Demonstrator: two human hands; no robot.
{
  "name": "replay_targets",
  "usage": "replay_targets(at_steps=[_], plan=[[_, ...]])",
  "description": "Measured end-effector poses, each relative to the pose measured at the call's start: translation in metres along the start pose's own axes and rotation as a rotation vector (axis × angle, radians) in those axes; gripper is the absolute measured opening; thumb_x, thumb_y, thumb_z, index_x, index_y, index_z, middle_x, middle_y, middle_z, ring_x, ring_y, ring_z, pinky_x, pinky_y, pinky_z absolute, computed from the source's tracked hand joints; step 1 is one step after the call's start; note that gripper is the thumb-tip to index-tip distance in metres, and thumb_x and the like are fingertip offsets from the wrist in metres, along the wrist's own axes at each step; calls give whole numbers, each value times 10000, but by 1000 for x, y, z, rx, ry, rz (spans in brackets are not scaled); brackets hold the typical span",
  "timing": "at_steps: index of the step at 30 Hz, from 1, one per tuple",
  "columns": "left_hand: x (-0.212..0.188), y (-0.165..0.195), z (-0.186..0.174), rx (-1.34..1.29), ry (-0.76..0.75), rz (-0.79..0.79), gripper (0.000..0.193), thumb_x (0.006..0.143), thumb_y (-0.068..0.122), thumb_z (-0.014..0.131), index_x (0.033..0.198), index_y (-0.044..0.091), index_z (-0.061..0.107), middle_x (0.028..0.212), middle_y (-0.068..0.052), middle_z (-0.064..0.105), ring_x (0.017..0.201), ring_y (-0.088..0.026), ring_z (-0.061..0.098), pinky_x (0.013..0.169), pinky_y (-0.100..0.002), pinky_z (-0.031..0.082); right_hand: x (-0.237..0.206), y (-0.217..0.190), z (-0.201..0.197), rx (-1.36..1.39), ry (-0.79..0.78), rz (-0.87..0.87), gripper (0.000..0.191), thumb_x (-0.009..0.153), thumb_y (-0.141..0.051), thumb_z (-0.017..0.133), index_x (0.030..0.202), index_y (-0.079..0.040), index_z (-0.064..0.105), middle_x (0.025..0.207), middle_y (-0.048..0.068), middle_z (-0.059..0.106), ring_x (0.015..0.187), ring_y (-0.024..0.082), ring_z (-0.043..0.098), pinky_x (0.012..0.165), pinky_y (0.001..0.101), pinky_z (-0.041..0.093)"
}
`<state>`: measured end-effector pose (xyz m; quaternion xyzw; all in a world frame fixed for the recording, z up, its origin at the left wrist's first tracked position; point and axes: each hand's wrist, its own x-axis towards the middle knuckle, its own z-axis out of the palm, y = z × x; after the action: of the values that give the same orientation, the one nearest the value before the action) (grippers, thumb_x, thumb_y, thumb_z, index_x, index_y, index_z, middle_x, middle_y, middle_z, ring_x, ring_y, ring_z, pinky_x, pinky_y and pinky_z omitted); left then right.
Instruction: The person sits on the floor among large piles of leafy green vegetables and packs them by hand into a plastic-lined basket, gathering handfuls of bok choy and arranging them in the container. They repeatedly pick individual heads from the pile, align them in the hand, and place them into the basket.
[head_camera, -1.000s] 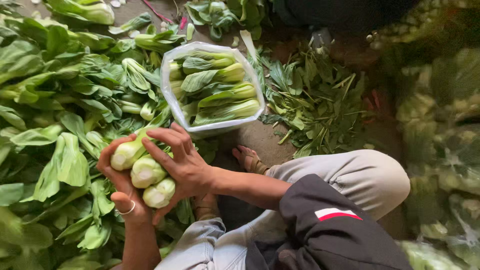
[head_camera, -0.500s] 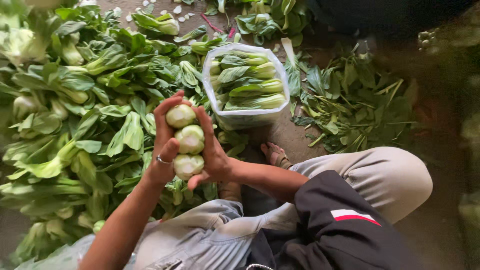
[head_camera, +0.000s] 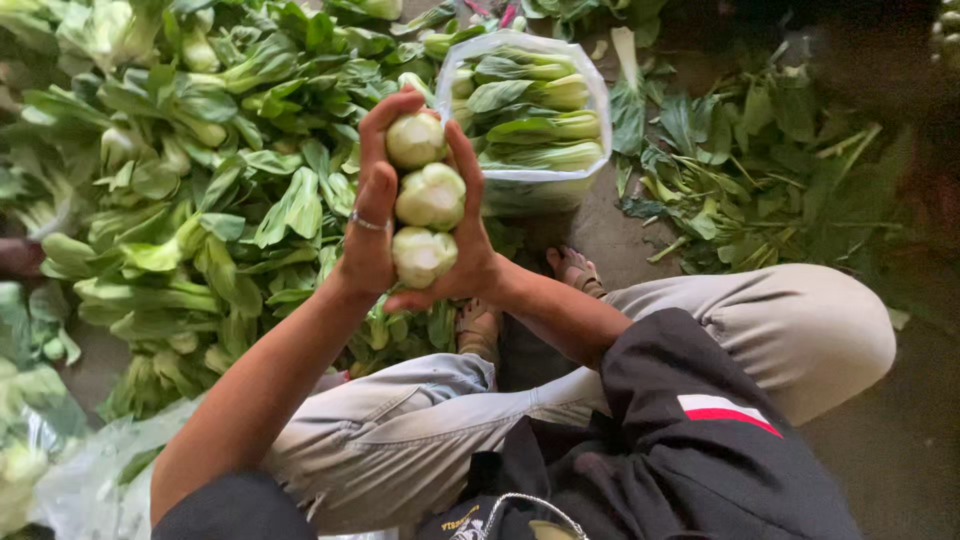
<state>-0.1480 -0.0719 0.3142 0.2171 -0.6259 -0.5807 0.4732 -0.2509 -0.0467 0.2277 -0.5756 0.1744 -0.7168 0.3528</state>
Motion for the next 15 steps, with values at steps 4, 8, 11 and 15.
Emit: replay_targets(at_steps=[4, 8, 11, 15], plan=[[-4, -21, 6, -111, 84, 26, 705, 1130, 623, 410, 1572, 75, 371, 1424, -103, 457, 1326, -227, 432, 1211, -369, 305, -7, 11, 4, 82, 135, 2, 1433, 680, -578, 934, 1712, -119, 52, 1681, 148, 259, 1523, 271, 294, 1281, 411, 253], [7, -58, 16, 528, 258, 122, 615, 1177, 524, 233, 1542, 86, 464, 1507, -112, 541, 1469, -258, 428, 1293, -376, 222, -21, 31, 5, 405, 310, 176, 1304, 748, -726, 803, 1657, -112, 98, 1682, 154, 273, 1539, 310, 292, 1300, 463, 254], [33, -77, 10, 766, 491, 50, 604, 1159, 462, 230, 1521, 74, 517, 1509, -139, 571, 1477, -298, 429, 1268, -402, 198, -13, 59, -12, 506, 410, 367, 1261, 768, -771, 719, 1658, -93, 137, 1685, 141, 280, 1550, 294, 295, 1299, 449, 250], [50, -79, -37, 570, 538, 193, 588, 1184, 463, 248, 1453, 30, 542, 1439, -181, 600, 1405, -325, 498, 1253, -415, 297, 0, 90, -39, 472, 406, 386, 1270, 758, -753, 738, 1660, -92, 136, 1679, 140, 286, 1546, 292, 303, 1297, 447, 257]])
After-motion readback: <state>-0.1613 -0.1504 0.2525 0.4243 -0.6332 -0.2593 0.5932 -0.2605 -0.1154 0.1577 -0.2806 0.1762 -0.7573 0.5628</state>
